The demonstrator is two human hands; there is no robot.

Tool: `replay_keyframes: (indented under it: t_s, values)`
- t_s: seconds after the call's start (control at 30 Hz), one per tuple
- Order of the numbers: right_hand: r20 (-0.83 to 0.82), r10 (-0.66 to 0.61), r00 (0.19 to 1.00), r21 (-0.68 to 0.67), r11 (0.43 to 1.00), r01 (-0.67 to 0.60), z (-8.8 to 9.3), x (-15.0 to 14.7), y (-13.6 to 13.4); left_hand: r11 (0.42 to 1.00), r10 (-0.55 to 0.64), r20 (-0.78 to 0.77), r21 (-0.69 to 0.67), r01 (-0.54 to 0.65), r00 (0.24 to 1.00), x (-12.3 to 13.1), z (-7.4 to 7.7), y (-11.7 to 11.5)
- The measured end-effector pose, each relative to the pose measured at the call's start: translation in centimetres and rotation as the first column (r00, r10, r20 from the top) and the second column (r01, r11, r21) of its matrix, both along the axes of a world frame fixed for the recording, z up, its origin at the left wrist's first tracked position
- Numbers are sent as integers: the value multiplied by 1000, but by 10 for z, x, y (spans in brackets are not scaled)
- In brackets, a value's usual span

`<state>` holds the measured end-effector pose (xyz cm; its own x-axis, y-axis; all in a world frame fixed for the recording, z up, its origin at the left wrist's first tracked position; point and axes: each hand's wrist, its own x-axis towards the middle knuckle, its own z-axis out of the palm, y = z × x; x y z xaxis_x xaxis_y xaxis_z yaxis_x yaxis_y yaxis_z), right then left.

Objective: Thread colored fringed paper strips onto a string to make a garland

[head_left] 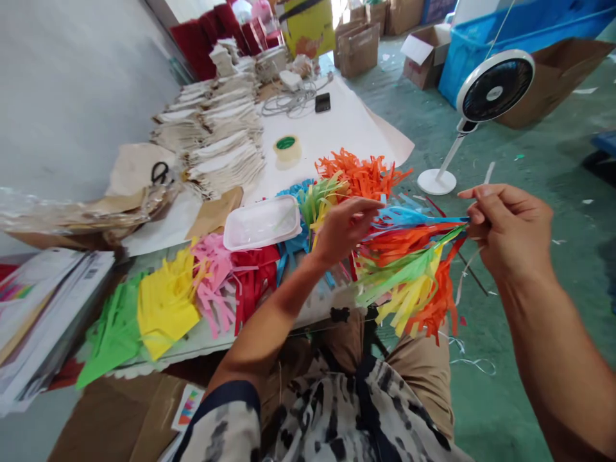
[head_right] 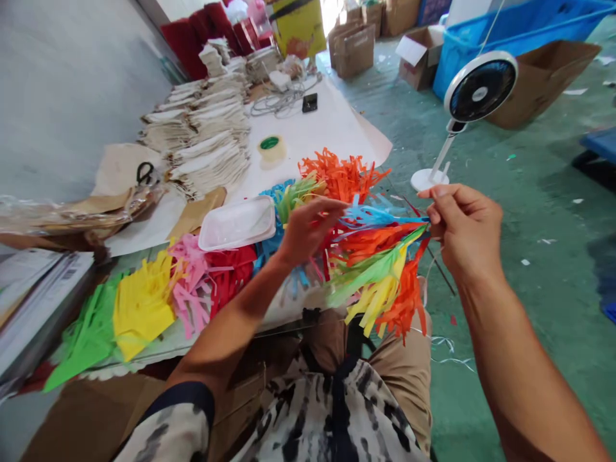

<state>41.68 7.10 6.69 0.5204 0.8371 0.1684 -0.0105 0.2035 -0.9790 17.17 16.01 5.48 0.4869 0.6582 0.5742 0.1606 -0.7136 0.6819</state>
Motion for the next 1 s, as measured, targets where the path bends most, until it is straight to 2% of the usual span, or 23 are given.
replay_keyframes:
  t_s: [0.07, 0.1, 0.13, 0.2, 0.27, 0.4, 0.53, 0.63, 0.8, 1.0]
  values:
    - [9, -4, 1000, -6, 1000, 4, 0, 1, 0, 993, 114, -37, 13, -113, 993, -38, 12, 4]
    - [13, 2, 1000, -11, 1000, -2, -1, 1, 1, 991, 125, -93, 58, -120, 988, -53, 15, 4]
    - [14, 10, 1000, -15, 1000, -10, -1, 1, 1, 991, 94, -173, 106, -76, 980, -66, 16, 2]
    - [16, 27, 1000, -19, 999, -27, -2, 0, 2, 978, -27, -371, 184, 102, 928, -78, 11, -6]
    - [18, 36, 999, -21, 999, -36, -3, -1, 3, 941, -93, -544, 225, 252, 834, -78, -1, -14]
    - [25, 31, 999, -20, 999, -31, -4, -5, 5, 872, -19, -707, 334, 358, 707, -63, -23, -20]
    - [21, 55, 998, -36, 998, -54, -2, -4, 5, 831, 19, -758, 374, 412, 652, -57, -25, -12]
    - [31, 61, 998, -49, 997, -59, 0, -3, 5, 861, -7, -728, 345, 374, 686, -60, -19, -7]
    - [29, 54, 998, -43, 998, -52, 4, -4, 3, 957, -70, -615, 181, 228, 785, -70, -7, -5]
    - [62, 53, 997, -39, 998, -50, 4, -4, 4, 988, -85, -510, 71, 140, 856, -74, 0, 1]
